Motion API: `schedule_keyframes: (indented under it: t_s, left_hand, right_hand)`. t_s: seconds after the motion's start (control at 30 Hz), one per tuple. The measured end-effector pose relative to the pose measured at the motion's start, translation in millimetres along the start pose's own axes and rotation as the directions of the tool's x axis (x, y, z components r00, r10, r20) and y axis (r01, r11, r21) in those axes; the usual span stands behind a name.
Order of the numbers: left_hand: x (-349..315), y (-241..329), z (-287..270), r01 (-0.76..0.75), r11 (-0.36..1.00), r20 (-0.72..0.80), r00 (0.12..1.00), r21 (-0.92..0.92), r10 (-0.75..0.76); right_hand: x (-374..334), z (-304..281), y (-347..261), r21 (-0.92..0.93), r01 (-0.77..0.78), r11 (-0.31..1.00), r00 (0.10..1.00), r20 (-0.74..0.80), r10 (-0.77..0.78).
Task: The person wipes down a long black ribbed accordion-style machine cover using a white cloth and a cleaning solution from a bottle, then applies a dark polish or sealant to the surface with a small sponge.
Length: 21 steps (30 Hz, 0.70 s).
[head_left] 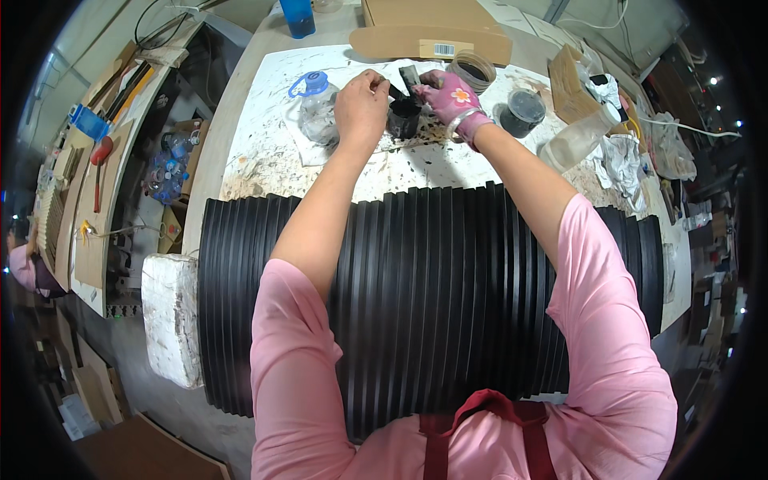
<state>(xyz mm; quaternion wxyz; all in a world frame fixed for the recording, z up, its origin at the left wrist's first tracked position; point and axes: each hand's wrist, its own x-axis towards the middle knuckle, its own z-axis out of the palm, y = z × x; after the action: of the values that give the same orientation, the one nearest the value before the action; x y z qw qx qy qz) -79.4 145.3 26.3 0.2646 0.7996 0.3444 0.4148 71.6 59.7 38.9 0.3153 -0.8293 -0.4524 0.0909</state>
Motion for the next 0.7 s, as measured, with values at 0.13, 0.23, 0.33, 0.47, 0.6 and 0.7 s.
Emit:
schedule_keyframes:
  t_s: [0.13, 0.23, 0.33, 0.47, 0.6, 0.7]
  left_hand:
    - [-0.5, 0.1, -6.3, 0.070, 0.983, 0.013, 0.998, -0.171, -0.069]
    - [-4.7, 7.5, -3.5, -0.021, 0.999, 0.042, 0.999, -0.039, 0.022]
    - [-5.8, 12.7, 0.4, -0.089, 0.996, 0.028, 0.996, -0.025, 0.089]
    - [-7.2, 7.2, -3.9, -0.057, 0.998, -0.013, 0.998, -0.034, 0.057]
    - [-6.0, 6.4, -13.3, -0.027, 0.998, -0.015, 1.000, -0.048, 0.026]
    - [1.8, 0.2, -11.5, 0.000, 0.999, -0.050, 0.999, -0.035, -0.002]
  right_hand:
    - [-11.7, 8.8, -5.6, 0.003, 0.016, 1.000, 1.000, 0.018, -0.016]
    - [-2.7, 8.1, -6.3, 0.060, -0.022, 0.998, 1.000, 0.012, 0.021]
    - [13.9, 0.6, 15.8, 0.245, -0.010, 0.970, 1.000, 0.028, 0.004]
    - [12.7, -9.8, 31.3, 0.590, -0.286, 0.755, 0.941, 0.323, 0.104]
    - [0.8, -6.7, 25.2, 0.483, -0.141, 0.864, 0.983, 0.175, 0.062]
    - [-9.1, 4.0, 17.8, 0.393, -0.005, 0.920, 0.992, 0.121, -0.047]
